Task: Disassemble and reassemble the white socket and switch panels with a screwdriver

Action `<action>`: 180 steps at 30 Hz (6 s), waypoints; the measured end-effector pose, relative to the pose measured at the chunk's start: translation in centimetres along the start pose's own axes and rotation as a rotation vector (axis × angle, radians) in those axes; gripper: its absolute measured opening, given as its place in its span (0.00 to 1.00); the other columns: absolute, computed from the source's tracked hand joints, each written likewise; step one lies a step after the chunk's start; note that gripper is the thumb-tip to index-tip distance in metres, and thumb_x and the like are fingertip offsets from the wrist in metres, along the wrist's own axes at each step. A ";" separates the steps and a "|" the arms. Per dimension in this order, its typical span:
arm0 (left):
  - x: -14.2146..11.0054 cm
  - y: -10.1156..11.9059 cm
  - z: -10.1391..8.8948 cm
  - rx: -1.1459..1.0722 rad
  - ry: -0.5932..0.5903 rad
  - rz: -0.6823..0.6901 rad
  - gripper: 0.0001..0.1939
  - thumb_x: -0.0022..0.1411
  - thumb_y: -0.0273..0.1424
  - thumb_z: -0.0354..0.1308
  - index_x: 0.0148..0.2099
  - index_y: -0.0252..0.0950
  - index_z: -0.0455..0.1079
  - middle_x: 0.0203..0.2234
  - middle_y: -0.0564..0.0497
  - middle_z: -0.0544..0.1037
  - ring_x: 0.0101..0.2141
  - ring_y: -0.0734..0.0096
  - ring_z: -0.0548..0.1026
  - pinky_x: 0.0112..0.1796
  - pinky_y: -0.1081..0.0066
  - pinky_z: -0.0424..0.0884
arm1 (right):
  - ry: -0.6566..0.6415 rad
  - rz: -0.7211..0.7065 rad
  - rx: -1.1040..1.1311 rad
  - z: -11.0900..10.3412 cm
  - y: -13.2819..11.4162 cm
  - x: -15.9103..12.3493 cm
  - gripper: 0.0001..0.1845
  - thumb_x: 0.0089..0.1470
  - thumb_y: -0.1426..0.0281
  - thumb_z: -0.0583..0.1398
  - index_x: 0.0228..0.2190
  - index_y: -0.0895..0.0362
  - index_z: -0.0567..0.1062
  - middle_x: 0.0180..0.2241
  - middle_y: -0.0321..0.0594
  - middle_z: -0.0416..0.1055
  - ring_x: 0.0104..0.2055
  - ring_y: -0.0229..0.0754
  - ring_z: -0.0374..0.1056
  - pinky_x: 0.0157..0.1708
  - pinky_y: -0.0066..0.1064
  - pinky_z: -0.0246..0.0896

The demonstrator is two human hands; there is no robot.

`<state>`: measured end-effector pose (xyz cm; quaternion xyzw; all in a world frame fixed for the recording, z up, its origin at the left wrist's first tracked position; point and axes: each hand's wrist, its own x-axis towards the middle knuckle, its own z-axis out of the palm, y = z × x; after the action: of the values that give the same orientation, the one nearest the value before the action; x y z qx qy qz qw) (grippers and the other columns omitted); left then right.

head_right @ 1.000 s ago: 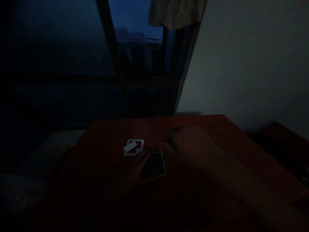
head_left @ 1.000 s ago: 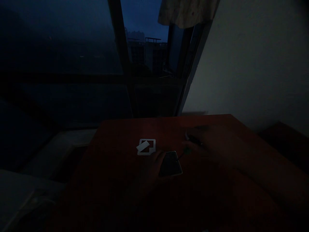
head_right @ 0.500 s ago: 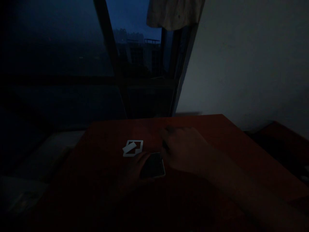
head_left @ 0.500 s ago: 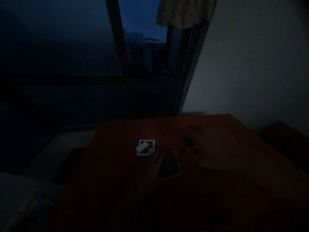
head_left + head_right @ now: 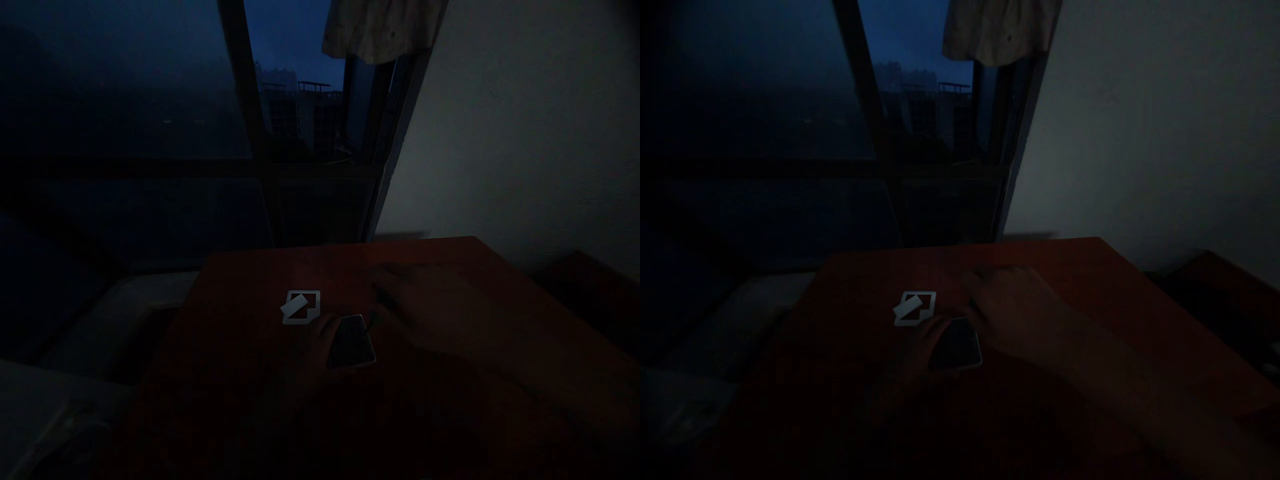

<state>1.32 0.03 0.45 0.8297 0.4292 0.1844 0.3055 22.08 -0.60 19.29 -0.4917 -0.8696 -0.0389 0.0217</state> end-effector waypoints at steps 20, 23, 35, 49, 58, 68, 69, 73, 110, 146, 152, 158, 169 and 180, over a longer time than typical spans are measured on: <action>-0.1 0.2 -0.1 0.038 0.003 -0.024 0.44 0.51 0.41 0.67 0.65 0.41 0.51 0.62 0.43 0.58 0.60 0.50 0.59 0.58 0.52 0.58 | 0.006 -0.017 0.090 -0.1 -0.2 -0.8 0.07 0.51 0.72 0.58 0.36 0.54 0.68 0.35 0.38 0.71 0.31 0.39 0.67 0.24 0.30 0.44; -0.2 0.2 -0.1 0.032 0.009 -0.012 0.44 0.50 0.42 0.67 0.65 0.41 0.52 0.62 0.42 0.58 0.60 0.50 0.59 0.57 0.53 0.59 | 0.014 0.029 0.012 0.0 -0.2 -0.9 0.05 0.57 0.68 0.54 0.35 0.55 0.69 0.32 0.39 0.72 0.28 0.40 0.67 0.23 0.31 0.42; -0.5 0.1 0.0 0.058 0.034 0.024 0.39 0.57 0.43 0.61 0.66 0.41 0.49 0.62 0.43 0.57 0.60 0.53 0.58 0.58 0.53 0.59 | 0.030 0.128 -0.042 0.5 -0.1 -0.7 0.09 0.60 0.64 0.52 0.37 0.55 0.68 0.32 0.41 0.73 0.27 0.41 0.68 0.22 0.31 0.41; -0.3 0.4 -0.2 0.029 0.007 0.004 0.39 0.57 0.43 0.62 0.65 0.41 0.51 0.62 0.42 0.57 0.60 0.52 0.59 0.58 0.52 0.58 | 0.045 0.053 0.021 0.6 0.5 -0.6 0.05 0.58 0.67 0.53 0.36 0.55 0.66 0.33 0.40 0.72 0.29 0.41 0.68 0.23 0.30 0.44; -0.4 0.6 -0.4 0.037 0.010 0.017 0.39 0.57 0.45 0.61 0.65 0.40 0.51 0.62 0.42 0.57 0.59 0.52 0.59 0.58 0.53 0.58 | 0.051 0.098 -0.058 0.8 0.3 -0.6 0.10 0.61 0.62 0.51 0.36 0.55 0.67 0.30 0.39 0.72 0.26 0.41 0.67 0.21 0.30 0.39; -0.3 0.4 -0.2 0.023 0.021 0.027 0.39 0.57 0.44 0.62 0.65 0.41 0.51 0.62 0.42 0.58 0.59 0.53 0.61 0.57 0.54 0.60 | 0.043 0.120 -0.031 0.4 -1.0 -0.5 0.11 0.61 0.62 0.51 0.38 0.55 0.67 0.30 0.41 0.73 0.26 0.44 0.68 0.22 0.30 0.44; -0.3 0.4 -0.2 0.026 0.020 0.024 0.39 0.56 0.43 0.63 0.65 0.41 0.51 0.62 0.42 0.58 0.59 0.52 0.60 0.57 0.54 0.60 | 0.050 0.149 -0.039 0.5 -0.8 -0.5 0.12 0.61 0.61 0.51 0.39 0.56 0.67 0.30 0.42 0.73 0.26 0.44 0.68 0.22 0.30 0.45; -0.4 0.6 -0.3 0.052 0.029 0.003 0.39 0.56 0.42 0.63 0.64 0.39 0.52 0.61 0.41 0.59 0.59 0.51 0.59 0.57 0.52 0.58 | 0.062 0.006 0.225 0.7 -0.1 -0.6 0.11 0.55 0.72 0.54 0.42 0.56 0.66 0.39 0.42 0.72 0.35 0.42 0.69 0.30 0.30 0.55; -0.3 0.8 -0.6 0.106 0.035 0.010 0.38 0.56 0.46 0.62 0.63 0.39 0.54 0.60 0.41 0.61 0.58 0.51 0.61 0.57 0.54 0.60 | 0.029 -0.035 0.171 0.2 -0.1 -1.1 0.10 0.57 0.73 0.54 0.42 0.55 0.67 0.38 0.41 0.72 0.34 0.42 0.70 0.28 0.30 0.55; -0.2 0.7 -0.5 0.143 0.026 0.007 0.39 0.55 0.46 0.63 0.63 0.40 0.54 0.59 0.42 0.62 0.56 0.50 0.64 0.55 0.54 0.62 | 0.035 0.120 0.045 0.7 0.2 -1.0 0.08 0.58 0.67 0.54 0.37 0.56 0.70 0.35 0.43 0.73 0.30 0.42 0.69 0.24 0.30 0.52; -0.2 0.6 -0.3 0.144 0.037 0.001 0.39 0.54 0.43 0.64 0.63 0.40 0.54 0.60 0.42 0.61 0.56 0.50 0.63 0.55 0.53 0.62 | 0.029 -0.096 0.197 0.6 0.7 -1.0 0.09 0.59 0.74 0.54 0.39 0.55 0.72 0.37 0.41 0.71 0.37 0.41 0.68 0.36 0.31 0.59; 0.0 0.7 -0.5 0.115 0.014 -0.007 0.38 0.55 0.45 0.63 0.63 0.39 0.55 0.59 0.42 0.63 0.56 0.52 0.63 0.55 0.55 0.63 | -0.015 0.037 0.037 1.1 -0.6 0.0 0.13 0.63 0.65 0.51 0.36 0.57 0.74 0.35 0.44 0.71 0.31 0.41 0.68 0.27 0.30 0.55; -0.2 0.8 -0.4 0.155 0.017 -0.018 0.38 0.55 0.45 0.63 0.63 0.40 0.54 0.60 0.42 0.61 0.57 0.51 0.62 0.56 0.54 0.61 | -0.068 -0.001 0.169 0.3 -0.7 -1.0 0.07 0.57 0.74 0.57 0.40 0.57 0.69 0.37 0.44 0.71 0.34 0.42 0.70 0.28 0.30 0.55; -0.3 0.6 -0.2 0.133 0.036 -0.002 0.38 0.56 0.46 0.62 0.64 0.41 0.53 0.60 0.42 0.62 0.56 0.51 0.63 0.55 0.53 0.61 | 0.044 0.221 -0.106 1.0 0.1 -0.8 0.15 0.60 0.58 0.53 0.35 0.56 0.70 0.28 0.44 0.75 0.26 0.48 0.72 0.19 0.30 0.45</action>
<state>1.40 -0.44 0.94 0.8445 0.4465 0.1700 0.2420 22.54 -1.16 18.20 -0.5839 -0.8063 -0.0928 0.0189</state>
